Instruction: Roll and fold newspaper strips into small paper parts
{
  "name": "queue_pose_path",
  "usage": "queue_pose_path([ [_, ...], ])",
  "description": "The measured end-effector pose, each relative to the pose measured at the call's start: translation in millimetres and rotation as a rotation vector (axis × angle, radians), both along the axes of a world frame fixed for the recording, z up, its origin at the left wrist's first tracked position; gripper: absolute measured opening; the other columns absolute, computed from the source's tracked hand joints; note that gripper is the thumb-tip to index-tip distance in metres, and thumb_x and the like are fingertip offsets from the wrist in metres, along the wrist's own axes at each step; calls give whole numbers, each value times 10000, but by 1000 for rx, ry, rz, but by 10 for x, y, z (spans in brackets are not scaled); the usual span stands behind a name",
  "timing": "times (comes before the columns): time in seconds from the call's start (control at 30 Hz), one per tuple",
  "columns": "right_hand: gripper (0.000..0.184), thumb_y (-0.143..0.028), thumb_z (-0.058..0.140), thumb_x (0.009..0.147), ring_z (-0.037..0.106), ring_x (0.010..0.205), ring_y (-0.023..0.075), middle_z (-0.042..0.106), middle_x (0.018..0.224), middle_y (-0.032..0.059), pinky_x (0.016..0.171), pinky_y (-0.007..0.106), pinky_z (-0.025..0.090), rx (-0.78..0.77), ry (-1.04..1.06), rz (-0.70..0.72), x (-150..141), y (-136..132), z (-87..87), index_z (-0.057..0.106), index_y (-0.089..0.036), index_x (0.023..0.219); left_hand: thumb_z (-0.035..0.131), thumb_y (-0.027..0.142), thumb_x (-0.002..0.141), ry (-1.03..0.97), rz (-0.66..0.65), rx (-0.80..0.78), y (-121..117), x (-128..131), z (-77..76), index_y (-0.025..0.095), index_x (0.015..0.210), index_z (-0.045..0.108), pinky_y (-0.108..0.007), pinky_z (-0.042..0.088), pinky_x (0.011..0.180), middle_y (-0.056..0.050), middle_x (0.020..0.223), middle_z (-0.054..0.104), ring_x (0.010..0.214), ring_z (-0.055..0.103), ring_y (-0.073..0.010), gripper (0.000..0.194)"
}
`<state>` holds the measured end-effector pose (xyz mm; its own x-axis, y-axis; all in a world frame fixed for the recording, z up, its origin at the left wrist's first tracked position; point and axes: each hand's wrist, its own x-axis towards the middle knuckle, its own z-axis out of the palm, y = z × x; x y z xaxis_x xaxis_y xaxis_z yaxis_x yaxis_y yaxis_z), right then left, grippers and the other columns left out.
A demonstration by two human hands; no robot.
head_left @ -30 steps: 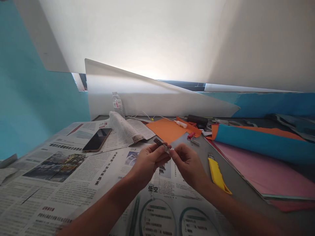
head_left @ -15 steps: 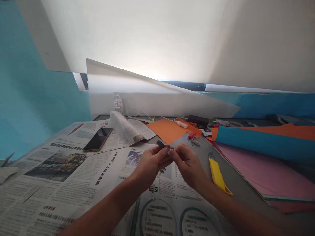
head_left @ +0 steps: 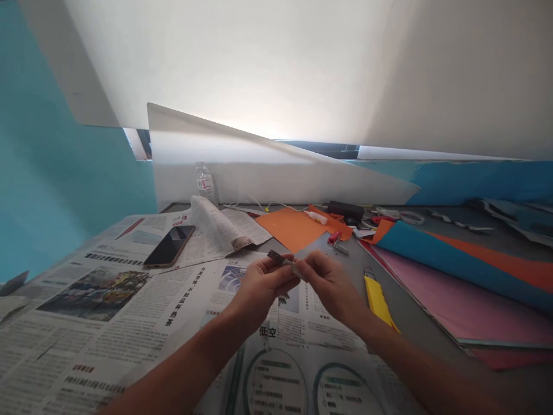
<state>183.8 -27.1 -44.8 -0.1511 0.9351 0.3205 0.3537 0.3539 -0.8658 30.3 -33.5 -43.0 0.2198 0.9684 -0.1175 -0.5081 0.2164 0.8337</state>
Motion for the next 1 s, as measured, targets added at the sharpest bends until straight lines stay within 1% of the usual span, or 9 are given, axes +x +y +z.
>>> queue_pose_path([
  [0.1, 409, -560, 426, 913, 405, 534, 131, 454, 607, -28, 493, 260, 314, -144, 198, 61, 133, 99, 37, 574, -197, 793, 763, 143, 719, 5, 64, -9, 46, -33, -14, 116, 942, 681, -299, 549, 771, -86, 925, 728, 785, 694, -176, 239],
  [0.17, 455, -586, 397, 914, 440, 534, 132, 504, 633, -9, 502, 269, 344, -183, 268, 90, 213, 149, 54, 594, -192, 800, 729, 123, 744, -10, 100, -7, 60, -46, -7, 112, 938, 678, -292, 545, 785, -84, 909, 729, 786, 691, -166, 201],
  [0.2, 465, -595, 413, 906, 462, 547, 135, 528, 651, 2, 513, 272, 358, -192, 238, 116, 237, 158, 60, 602, -188, 785, 721, 115, 746, -16, 115, -4, 58, -47, 1, 109, 937, 677, -288, 540, 799, -83, 899, 729, 791, 689, -161, 196],
  [0.33, 412, -564, 521, 880, 509, 615, 142, 572, 693, 11, 544, 262, 366, -199, -83, 253, 211, 94, 79, 642, -181, 788, 740, 138, 729, 38, 121, 23, 12, -27, 36, 111, 992, 669, -284, 523, 817, -94, 930, 735, 807, 681, -160, 274],
  [0.4, 389, -535, 533, 885, 500, 603, 133, 564, 685, 5, 533, 254, 358, -214, -121, 274, 163, 48, 87, 641, -177, 777, 762, 160, 711, 75, 106, 30, -8, -19, 40, 114, 1020, 666, -298, 515, 829, -98, 938, 737, 823, 678, -171, 327],
  [0.63, 343, -482, 617, 834, 411, 529, 101, 493, 605, -29, 467, 230, 297, -280, -70, 206, 140, 21, 101, 604, -163, 707, 822, 236, 668, 90, 5, 25, 40, -55, -10, 137, 986, 704, -329, 480, 896, -99, 1017, 729, 927, 667, -206, 353],
  [0.73, 313, -446, 648, 810, 379, 514, 91, 449, 587, -46, 453, 225, 264, -282, -59, 201, 147, 19, 106, 591, -161, 694, 833, 271, 662, 150, -43, 28, 63, -85, -11, 132, 968, 719, -349, 482, 901, -99, 978, 732, 898, 669, -210, 355],
  [0.83, 304, -430, 643, 811, 365, 513, 88, 427, 581, -53, 450, 224, 248, -285, -57, 174, 141, 11, 116, 571, -165, 682, 821, 320, 680, 247, -89, 90, 69, -106, 5, 123, 965, 729, -371, 485, 905, -101, 925, 734, 893, 667, -222, 358],
  [1.0, 312, -432, 654, 795, 356, 515, 90, 415, 571, -55, 452, 227, 241, -281, -50, 167, 129, 0, 117, 556, -168, 661, 844, 407, 621, 341, -78, 135, 64, -113, 17, 111, 868, 744, -405, 508, 882, -93, 822, 730, 828, 676, -235, 398],
])
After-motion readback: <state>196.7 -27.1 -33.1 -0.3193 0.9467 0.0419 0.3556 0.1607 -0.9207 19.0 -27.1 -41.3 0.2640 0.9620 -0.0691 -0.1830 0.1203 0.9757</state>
